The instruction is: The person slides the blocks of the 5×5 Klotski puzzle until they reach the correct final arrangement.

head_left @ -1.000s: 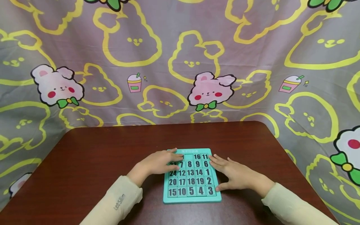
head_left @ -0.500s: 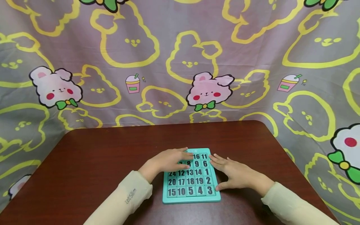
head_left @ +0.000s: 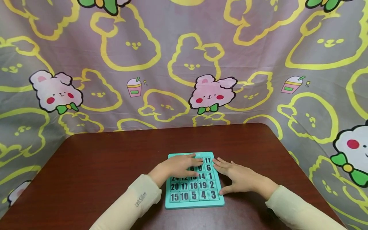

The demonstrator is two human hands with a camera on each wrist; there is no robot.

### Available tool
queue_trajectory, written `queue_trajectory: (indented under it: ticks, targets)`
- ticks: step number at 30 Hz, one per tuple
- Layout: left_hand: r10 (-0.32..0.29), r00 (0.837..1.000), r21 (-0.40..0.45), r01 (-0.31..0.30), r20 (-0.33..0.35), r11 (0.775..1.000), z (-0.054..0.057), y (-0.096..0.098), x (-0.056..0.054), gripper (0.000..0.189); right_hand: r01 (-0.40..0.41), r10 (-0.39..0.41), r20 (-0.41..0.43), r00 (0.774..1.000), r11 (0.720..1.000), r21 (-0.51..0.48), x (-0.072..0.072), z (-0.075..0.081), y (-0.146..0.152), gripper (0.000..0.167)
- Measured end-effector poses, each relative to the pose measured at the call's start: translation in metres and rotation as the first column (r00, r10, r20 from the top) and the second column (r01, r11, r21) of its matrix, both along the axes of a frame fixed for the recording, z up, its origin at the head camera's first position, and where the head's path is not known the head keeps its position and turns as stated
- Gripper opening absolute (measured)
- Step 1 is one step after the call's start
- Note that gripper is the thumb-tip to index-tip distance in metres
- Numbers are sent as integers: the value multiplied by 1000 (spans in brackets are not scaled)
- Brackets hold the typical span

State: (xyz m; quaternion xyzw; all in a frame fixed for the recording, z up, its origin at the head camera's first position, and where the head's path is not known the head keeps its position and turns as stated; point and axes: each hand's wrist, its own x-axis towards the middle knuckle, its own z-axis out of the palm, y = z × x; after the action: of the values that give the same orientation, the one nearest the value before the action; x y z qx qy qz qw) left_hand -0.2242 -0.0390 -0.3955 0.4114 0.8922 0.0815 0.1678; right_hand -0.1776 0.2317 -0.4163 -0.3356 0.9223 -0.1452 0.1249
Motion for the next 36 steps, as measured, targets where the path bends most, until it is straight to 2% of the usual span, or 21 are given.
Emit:
queue_trajectory:
  ticks: [4, 23, 28, 36]
  targets:
    - [25, 999, 8, -25, 21, 1000, 0, -2, 1, 55, 0, 0, 1, 1000, 1000, 0, 0, 0, 0, 101]
    - [113, 993, 53, -114, 28, 992, -3, -29, 1, 52, 9, -9, -15, 1000, 1000, 27, 0, 1, -1, 100]
    - [108, 994, 67, -109, 14, 992, -2, -31, 0, 52, 9, -9, -18, 1000, 999, 35, 0, 2, -2, 99]
    - [57, 998, 97, -53, -37, 994, 0, -26, -2, 52, 9, -9, -11, 1000, 999, 31, 0, 2, -2, 100]
